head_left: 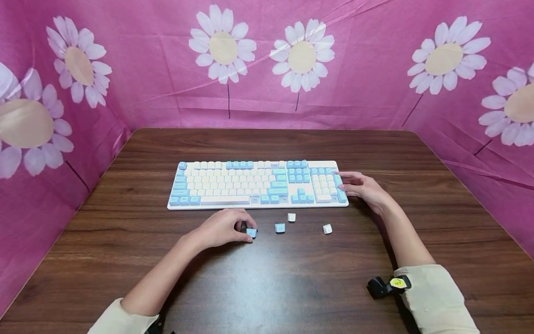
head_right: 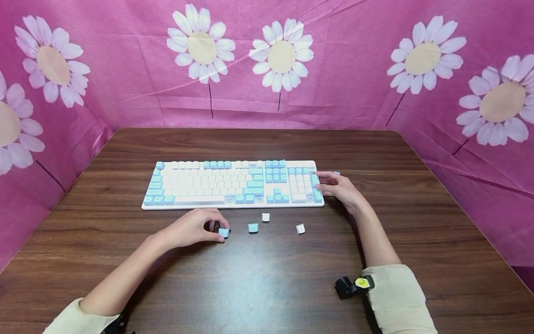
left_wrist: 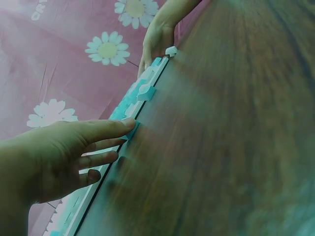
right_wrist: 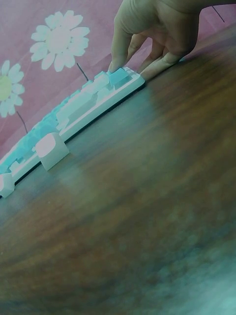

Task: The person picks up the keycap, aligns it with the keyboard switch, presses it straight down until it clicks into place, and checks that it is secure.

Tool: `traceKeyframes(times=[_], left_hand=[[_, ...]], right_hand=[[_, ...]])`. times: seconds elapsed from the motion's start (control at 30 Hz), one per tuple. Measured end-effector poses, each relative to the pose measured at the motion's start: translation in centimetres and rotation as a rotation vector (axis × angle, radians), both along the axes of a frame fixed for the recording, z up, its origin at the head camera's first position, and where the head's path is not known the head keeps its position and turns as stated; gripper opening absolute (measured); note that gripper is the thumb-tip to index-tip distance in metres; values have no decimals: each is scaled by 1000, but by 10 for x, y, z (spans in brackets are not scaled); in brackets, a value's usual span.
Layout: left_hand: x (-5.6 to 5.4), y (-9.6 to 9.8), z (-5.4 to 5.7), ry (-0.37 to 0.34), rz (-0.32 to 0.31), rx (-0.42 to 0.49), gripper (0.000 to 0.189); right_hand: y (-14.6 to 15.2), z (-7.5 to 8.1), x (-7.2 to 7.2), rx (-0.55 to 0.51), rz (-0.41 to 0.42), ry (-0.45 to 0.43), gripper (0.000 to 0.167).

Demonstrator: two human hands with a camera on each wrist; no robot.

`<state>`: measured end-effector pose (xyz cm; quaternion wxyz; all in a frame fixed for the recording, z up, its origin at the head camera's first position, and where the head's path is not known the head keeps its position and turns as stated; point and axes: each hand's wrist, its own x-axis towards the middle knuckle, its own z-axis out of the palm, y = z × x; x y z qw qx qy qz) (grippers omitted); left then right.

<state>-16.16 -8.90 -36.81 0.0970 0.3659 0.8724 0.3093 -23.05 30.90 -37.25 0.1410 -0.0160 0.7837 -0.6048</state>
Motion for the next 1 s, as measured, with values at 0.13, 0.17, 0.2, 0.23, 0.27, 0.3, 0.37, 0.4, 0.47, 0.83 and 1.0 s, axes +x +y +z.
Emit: traceKeyframes(times=[0.13,0.17,0.2,0.23,0.27,0.3,0.37,0.4,0.47,0.83,1.0], left_hand=[[0,0,0,3,-4,4,17],[0,0,0,4,-4,5,17],[0,0,1,5,-4,6,16],[0,0,1,5,-3,6,16],[0,0,1,6,-3,6,16],[0,0,0,7,-2,5,16],[0,0,0,8,0,3,16],[0,0,0,9,2,0,17],[0,0,0,8,8,-4,17],[0,0,2,26,31,-12,17],[-2,0,2,32,31,-4,17]], right_hand=[[0,0,0,7,7,4,63],[0,0,0,8,8,5,63],[0,0,0,8,8,5,63],[0,0,0,6,7,5,63],[0,0,0,4,6,5,63],[0,0,0,3,4,4,63],[0,0,0,-4,2,2,63],[0,-1,0,-6,1,1,63],[1,-1,0,-6,3,0,62],[1,1,0,4,6,-6,63],[1,1,1,18,9,-6,62]])
